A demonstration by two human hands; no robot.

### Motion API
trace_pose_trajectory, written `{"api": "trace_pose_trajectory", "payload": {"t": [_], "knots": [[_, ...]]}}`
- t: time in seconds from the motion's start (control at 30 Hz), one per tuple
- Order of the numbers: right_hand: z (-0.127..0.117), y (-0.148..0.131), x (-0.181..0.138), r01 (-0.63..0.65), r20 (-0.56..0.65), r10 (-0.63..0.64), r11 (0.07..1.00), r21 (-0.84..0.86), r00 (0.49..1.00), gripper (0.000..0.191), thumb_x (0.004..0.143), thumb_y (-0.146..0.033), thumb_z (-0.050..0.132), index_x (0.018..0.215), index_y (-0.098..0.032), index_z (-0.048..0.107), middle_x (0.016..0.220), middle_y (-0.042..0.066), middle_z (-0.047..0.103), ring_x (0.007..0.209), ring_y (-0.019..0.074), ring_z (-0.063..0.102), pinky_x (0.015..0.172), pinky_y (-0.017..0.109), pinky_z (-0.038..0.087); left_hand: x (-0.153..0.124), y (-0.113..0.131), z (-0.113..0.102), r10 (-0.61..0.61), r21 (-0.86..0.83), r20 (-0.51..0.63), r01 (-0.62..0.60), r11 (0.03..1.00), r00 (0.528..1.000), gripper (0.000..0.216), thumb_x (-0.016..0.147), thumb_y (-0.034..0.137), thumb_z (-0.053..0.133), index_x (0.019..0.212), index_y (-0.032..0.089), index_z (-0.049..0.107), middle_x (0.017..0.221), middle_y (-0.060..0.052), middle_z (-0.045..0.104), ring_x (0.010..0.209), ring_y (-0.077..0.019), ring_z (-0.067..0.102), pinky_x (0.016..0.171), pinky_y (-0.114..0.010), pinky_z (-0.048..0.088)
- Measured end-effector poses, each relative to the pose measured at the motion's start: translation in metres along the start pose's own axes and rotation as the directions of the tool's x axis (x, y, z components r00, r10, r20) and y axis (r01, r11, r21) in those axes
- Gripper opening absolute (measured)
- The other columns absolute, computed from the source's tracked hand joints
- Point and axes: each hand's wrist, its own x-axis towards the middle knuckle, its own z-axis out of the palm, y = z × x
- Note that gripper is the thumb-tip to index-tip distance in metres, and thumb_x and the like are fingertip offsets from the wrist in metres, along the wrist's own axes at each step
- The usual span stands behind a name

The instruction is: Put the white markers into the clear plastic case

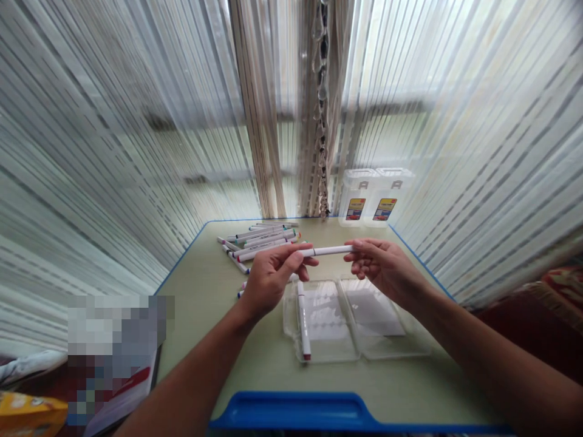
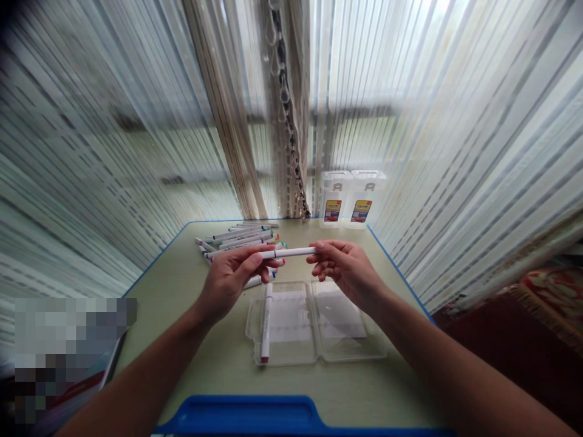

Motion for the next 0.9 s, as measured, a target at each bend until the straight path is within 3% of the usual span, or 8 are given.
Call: {"api": "trace_pose_trajectory", "payload": {"t": [0.17,0.5,0.77,0.9], "knots": [[0.0012,0.0017,-0.0023,0.085,0.090,-0.077,0.992,-0.089,0.993,0.022,0.072,-0.032,0.081,0.075,-0.013,0.070,0.065,0.005,0.070,0.048,0.0100,0.061,0.042,0.018,0.047,0.0024,-0.0039,-0.0018,-0.063,-0.041,-0.053,0.061,0.997,0.997,0.027,0.083,0.027,0.068,0.101,0.007,0.073,0.082,-0.012,0.076,0.060,-0.0130,0.064,0.065,-0.027,0.053],[0.0000,0.0055,-0.0025,0.165,0.177,-0.136,0.973,-0.159,0.975,0.018,0.074,-0.027,0.080,0.076,-0.014,0.069,0.064,0.003,0.069,0.050,0.0106,0.061,0.046,0.020,0.048,0.0043,-0.0054,-0.0018,-0.071,0.035,-0.072,0.073,0.997,0.995,0.023,0.077,0.025,0.075,0.092,0.008,0.074,0.073,-0.009,0.074,0.054,-0.0103,0.062,0.054,-0.022,0.052],[0.0005,0.0061,-0.0044,0.178,0.175,-0.134,0.947,-0.267,0.975,0.022,0.074,-0.032,0.080,0.082,-0.012,0.074,0.061,0.003,0.068,0.048,0.0106,0.061,0.046,0.021,0.050,0.0042,-0.0054,-0.0012,-0.095,0.076,-0.074,0.100,0.992,0.993,0.023,0.073,0.026,0.078,0.085,0.007,0.071,0.067,-0.006,0.072,0.050,-0.0094,0.060,0.049,-0.020,0.050],[0.0027,0.0056,-0.0070,0.187,0.181,-0.127,0.911,-0.367,0.975,0.026,0.072,-0.035,0.081,0.084,-0.012,0.076,0.061,0.003,0.067,0.047,0.0109,0.060,0.044,0.021,0.048,0.0035,-0.0067,0.0011,-0.117,0.102,-0.023,0.119,0.988,0.993,0.023,0.074,0.027,0.077,0.084,0.008,0.069,0.066,-0.005,0.070,0.049,-0.0106,0.061,0.048,-0.020,0.050]]}}
